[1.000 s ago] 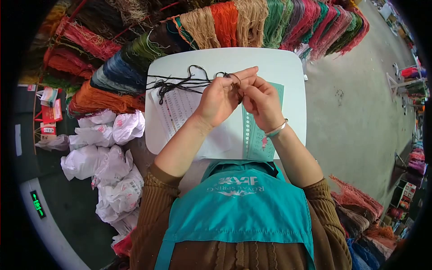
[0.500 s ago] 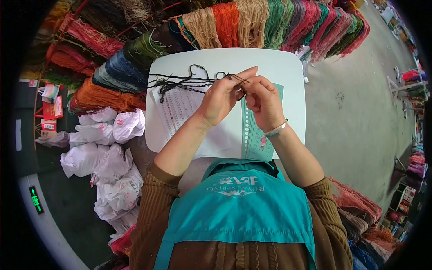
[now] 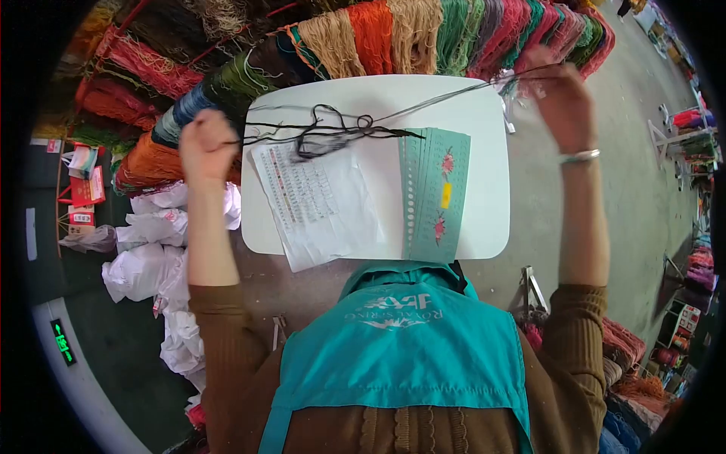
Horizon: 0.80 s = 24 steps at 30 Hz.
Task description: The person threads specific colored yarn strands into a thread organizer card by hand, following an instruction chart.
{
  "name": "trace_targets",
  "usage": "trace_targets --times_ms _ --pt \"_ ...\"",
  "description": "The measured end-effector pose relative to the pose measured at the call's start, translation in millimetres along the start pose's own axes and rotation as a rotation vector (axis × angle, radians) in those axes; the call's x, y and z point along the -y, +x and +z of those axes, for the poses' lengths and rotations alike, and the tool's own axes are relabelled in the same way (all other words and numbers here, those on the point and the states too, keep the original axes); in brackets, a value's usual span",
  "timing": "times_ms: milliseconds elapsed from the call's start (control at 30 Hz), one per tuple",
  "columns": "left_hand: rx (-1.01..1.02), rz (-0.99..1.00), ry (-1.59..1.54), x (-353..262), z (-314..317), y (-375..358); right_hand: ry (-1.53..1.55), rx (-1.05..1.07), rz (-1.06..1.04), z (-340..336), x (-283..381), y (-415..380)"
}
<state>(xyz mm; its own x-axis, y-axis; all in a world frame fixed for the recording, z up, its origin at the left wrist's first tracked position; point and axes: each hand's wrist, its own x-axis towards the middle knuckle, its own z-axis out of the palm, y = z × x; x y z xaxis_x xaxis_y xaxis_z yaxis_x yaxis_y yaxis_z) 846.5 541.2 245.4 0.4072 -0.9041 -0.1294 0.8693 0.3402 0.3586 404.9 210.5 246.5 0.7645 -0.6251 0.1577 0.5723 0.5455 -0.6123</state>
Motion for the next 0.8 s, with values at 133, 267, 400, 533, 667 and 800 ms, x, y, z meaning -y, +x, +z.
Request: trace_targets --times_ms 133,267,400,533,667,800 --pt "0.012 0.121 0.207 -149.0 -65.6 -30.9 0.071 -0.087 -0.131 -93.2 120.2 -21.5" --pt "-0.464 0.484 0.498 -244.8 -93.0 -78.7 -0.317 -0.762 -0.305 -152.6 237.1 -73.9" --pt "-0.898 0.89 0.933 -285.9 -90.0 -114.9 -0.652 -1.176 -0.363 -276.4 415.3 -177.6" --pt "-1.278 1.236 2.073 -336.2 -101.9 -129.4 -0.91 -1.446 -0.586 -221.9 437.6 -198.6" --pt "-0.944 0.934 1.63 -321.7 -87.7 -74.3 -1.199 -1.364 -0.607 -189.4 448.7 -177.4" --pt "-0.425 0.418 0.791 -144.6 -9.0 9.8 -1.798 -0.68 -0.499 -121.2 328.1 -118.4"
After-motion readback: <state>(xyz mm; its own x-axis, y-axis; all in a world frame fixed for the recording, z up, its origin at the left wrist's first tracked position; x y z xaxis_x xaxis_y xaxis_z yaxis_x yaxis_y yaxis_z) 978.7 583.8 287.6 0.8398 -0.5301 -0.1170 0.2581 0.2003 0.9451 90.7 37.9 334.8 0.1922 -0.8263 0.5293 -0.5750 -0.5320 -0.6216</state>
